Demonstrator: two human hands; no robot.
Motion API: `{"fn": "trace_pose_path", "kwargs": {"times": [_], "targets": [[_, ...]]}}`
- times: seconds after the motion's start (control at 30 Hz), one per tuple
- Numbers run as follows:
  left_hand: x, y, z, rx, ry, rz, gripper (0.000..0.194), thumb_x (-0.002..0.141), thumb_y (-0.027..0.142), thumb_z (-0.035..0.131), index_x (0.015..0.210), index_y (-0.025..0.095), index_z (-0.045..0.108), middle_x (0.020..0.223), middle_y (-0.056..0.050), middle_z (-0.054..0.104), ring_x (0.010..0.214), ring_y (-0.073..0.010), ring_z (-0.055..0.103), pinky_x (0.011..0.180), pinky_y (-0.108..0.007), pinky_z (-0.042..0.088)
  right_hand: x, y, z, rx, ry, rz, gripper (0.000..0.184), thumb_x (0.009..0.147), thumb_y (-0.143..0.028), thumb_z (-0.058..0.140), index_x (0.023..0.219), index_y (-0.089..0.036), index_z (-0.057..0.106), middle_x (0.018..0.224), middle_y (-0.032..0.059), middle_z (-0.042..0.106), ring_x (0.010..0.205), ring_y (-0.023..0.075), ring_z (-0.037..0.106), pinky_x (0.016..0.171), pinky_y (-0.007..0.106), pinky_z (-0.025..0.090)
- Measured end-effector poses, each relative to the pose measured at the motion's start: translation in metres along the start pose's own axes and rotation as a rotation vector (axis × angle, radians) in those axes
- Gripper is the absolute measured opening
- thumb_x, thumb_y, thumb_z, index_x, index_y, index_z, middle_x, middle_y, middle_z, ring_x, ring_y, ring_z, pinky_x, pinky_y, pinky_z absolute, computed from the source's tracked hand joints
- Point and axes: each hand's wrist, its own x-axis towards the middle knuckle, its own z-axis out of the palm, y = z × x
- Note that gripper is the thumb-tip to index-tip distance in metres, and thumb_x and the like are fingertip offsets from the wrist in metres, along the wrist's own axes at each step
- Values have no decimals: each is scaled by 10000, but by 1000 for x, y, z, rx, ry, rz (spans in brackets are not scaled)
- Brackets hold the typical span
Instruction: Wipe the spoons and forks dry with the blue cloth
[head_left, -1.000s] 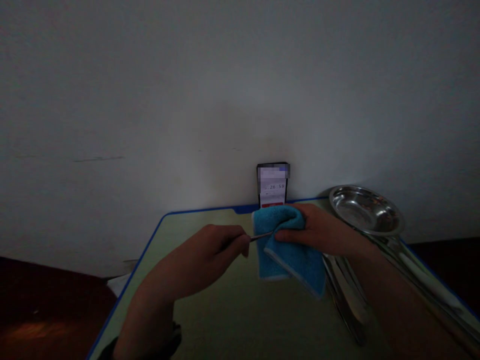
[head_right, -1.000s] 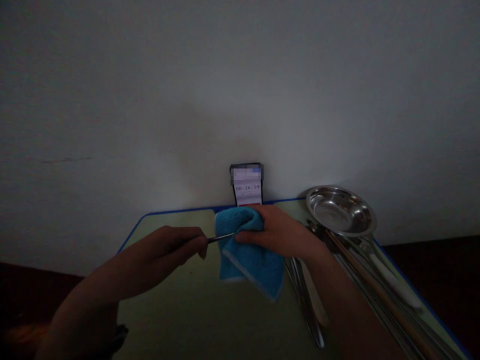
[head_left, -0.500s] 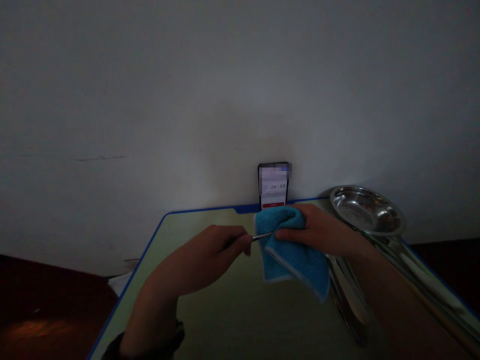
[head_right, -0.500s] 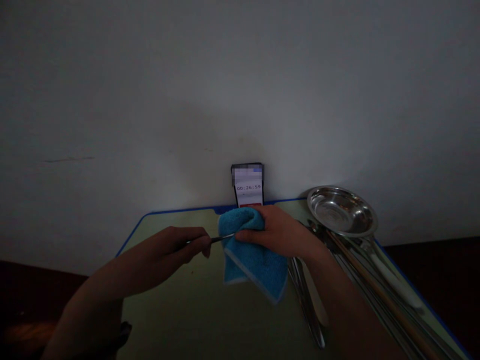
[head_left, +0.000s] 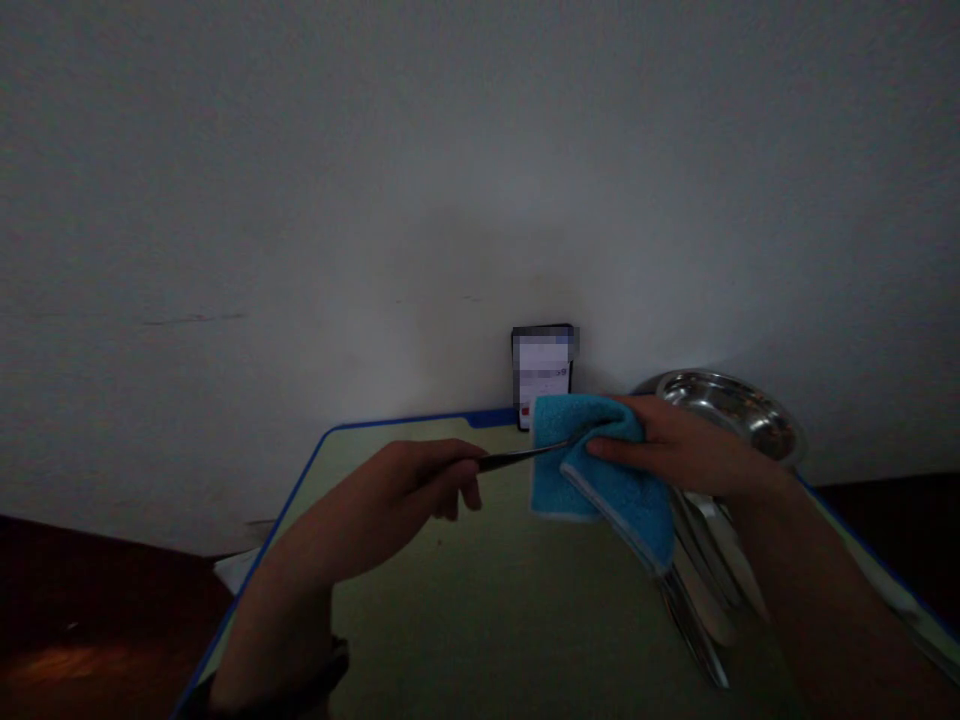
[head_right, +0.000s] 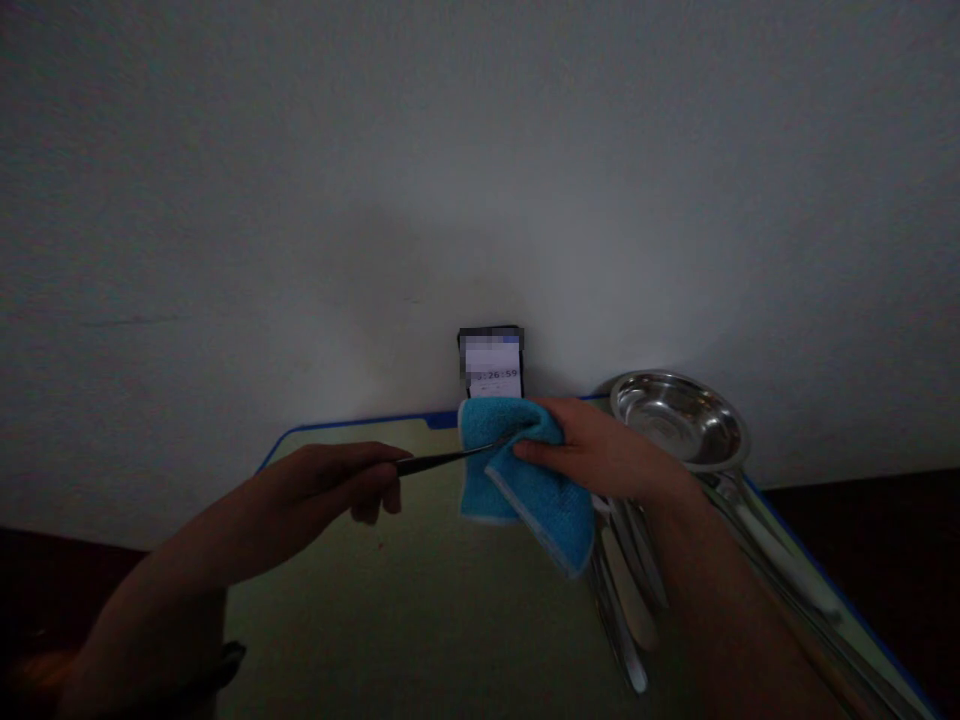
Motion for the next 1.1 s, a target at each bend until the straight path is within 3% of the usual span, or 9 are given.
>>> {"fn": "trace_pose_path", "kwargs": {"times": [0.17,0.3,0.43,0.73,1.1], "targets": [[-9,1,-9,-209,-96,19,237,835,267,547,1047,227,646,853,3,719,768,-128,645,712,-229,503,-3,-4,-3,84,-23,14,342,772,-382,576,1054,-189,586,916,29,674,787,170,626,695,296,504],[-11,6,-8,-318,-168,-20,185,743,238,663,920,264,707,781,27,735,703,-117,665,642,-182,506,-4,-10,-2,140,-64,-4,341,731,-355,631,1029,-191,604,958,29,674,849,175,625,748,290,499],[-12,10,-6,-318,-131,-13,90,705,250,695,784,269,734,704,43,730,627,-104,657,577,-160,494,-7,-13,-3,97,-88,-17,309,700,-354,661,962,-192,632,902,21,680,812,166,628,713,269,498],[-9,14,-7,-14,83,-50,199,804,348,564,774,215,709,692,19,713,617,-110,644,560,-187,484,-3,-23,5,-183,-142,-46,249,756,-410,591,862,-188,629,813,1,666,707,131,598,594,222,431],[-4,14,-1,-34,58,-33,241,815,356,530,779,184,695,665,6,692,606,-109,619,563,-188,469,1,-29,22,-293,-203,-122,326,814,-467,483,709,-176,586,610,-21,564,542,92,505,495,210,342]]}}
